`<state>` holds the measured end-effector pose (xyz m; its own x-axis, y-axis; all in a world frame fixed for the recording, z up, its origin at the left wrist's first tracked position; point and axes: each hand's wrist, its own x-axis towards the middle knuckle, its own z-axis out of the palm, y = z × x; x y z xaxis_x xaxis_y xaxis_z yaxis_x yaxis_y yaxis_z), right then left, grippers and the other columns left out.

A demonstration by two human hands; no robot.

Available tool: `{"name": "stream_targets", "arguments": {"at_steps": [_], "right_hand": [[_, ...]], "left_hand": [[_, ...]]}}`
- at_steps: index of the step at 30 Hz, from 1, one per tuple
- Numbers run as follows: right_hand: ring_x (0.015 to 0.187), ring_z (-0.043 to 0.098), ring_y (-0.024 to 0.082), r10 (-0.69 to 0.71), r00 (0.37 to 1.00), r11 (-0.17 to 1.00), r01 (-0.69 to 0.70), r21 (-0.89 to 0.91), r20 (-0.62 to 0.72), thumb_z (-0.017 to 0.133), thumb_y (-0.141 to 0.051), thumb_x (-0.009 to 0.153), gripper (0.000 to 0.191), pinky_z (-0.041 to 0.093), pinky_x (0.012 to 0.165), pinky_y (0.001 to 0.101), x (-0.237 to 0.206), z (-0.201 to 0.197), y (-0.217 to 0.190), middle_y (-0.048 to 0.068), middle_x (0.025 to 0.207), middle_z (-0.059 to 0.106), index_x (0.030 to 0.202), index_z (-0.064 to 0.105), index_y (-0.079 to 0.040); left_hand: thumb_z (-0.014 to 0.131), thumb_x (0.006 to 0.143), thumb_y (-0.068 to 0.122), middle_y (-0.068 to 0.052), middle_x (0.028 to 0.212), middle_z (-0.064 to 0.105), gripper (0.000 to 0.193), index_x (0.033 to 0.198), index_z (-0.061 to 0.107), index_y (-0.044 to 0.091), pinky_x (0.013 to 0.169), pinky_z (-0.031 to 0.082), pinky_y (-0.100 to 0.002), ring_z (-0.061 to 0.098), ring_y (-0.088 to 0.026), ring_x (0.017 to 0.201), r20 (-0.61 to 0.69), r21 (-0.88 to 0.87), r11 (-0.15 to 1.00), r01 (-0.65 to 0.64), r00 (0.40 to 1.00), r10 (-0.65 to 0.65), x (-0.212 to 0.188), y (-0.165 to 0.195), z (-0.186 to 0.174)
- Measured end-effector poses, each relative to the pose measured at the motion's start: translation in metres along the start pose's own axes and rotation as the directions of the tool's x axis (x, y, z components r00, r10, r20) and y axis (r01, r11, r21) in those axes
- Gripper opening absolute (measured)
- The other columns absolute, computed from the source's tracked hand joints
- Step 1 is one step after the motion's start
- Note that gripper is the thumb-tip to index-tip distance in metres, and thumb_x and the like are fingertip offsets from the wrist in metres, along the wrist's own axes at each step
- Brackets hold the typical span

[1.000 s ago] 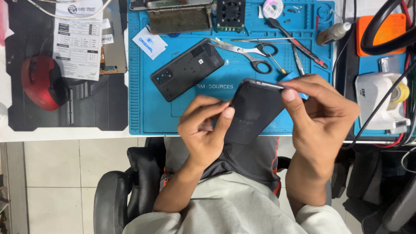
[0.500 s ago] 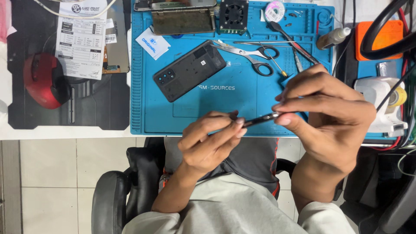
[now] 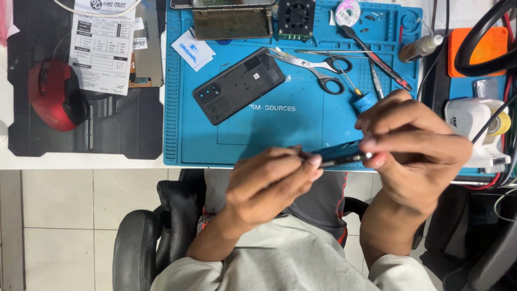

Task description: The person sits at a repair bench handling a smartphone. They power on and test the phone screen, separate the back frame from the display assembly, work on the exposed internals, and then use a screwdriver on the phone body while the frame lies on the mat.

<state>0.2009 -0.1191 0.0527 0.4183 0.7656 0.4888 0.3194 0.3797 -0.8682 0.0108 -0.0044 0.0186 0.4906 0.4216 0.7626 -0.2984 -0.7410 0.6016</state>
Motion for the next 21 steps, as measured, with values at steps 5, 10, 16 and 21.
{"name": "stream_targets", "arguments": {"at_steps": [5,10,16,21], "right_hand": [[0.088,0.064,0.016,0.25,0.932,0.963,-0.212,0.164,-0.264,0.081,-0.008,0.098,0.025,0.054,0.078,0.023,-0.032,0.017,0.008,0.017,0.111,0.07,0.114,0.071,0.008],[0.083,0.062,0.009,0.297,0.883,0.954,-0.288,0.08,-0.362,0.082,0.006,0.094,0.023,0.048,0.07,0.0178,-0.043,0.034,0.015,0.015,0.111,0.068,0.114,0.071,0.009],[0.072,0.059,0.007,0.199,0.899,0.939,-0.29,-0.187,-0.391,0.083,0.009,0.098,0.016,0.038,0.059,0.0156,-0.032,0.05,0.005,0.012,0.096,0.07,0.111,0.074,0.007],[0.093,0.067,0.011,0.3,0.844,0.937,-0.348,-0.028,-0.445,0.078,0.004,0.083,0.029,0.058,0.077,0.0226,-0.032,0.074,-0.001,0.009,0.105,0.069,0.11,0.069,0.004]], "left_hand": [[0.083,0.089,0.0,-0.005,0.101,0.07,0.021,0.108,0.076,0.001,0.055,0.042,-0.02,0.059,-0.009,0.072,-0.192,-0.17,0.9,0.401,0.883,-0.429,-0.017,-0.011,0.009],[0.079,0.097,0.006,-0.004,0.104,0.068,0.014,0.109,0.076,0.0,0.054,0.036,-0.017,0.051,-0.001,0.066,-0.259,-0.37,0.802,0.469,0.777,-0.573,-0.03,-0.029,0.018],[0.076,0.099,0.004,-0.004,0.105,0.067,0.011,0.109,0.074,-0.001,0.058,0.035,-0.017,0.05,-0.001,0.07,-0.29,-0.434,0.75,0.499,0.711,-0.641,-0.036,-0.036,0.03],[0.072,0.102,0.002,-0.002,0.106,0.064,0.008,0.11,0.073,0.0,0.071,0.041,-0.021,0.053,-0.004,0.08,-0.273,-0.69,0.608,0.392,0.638,-0.72,-0.034,-0.043,0.037]]}}
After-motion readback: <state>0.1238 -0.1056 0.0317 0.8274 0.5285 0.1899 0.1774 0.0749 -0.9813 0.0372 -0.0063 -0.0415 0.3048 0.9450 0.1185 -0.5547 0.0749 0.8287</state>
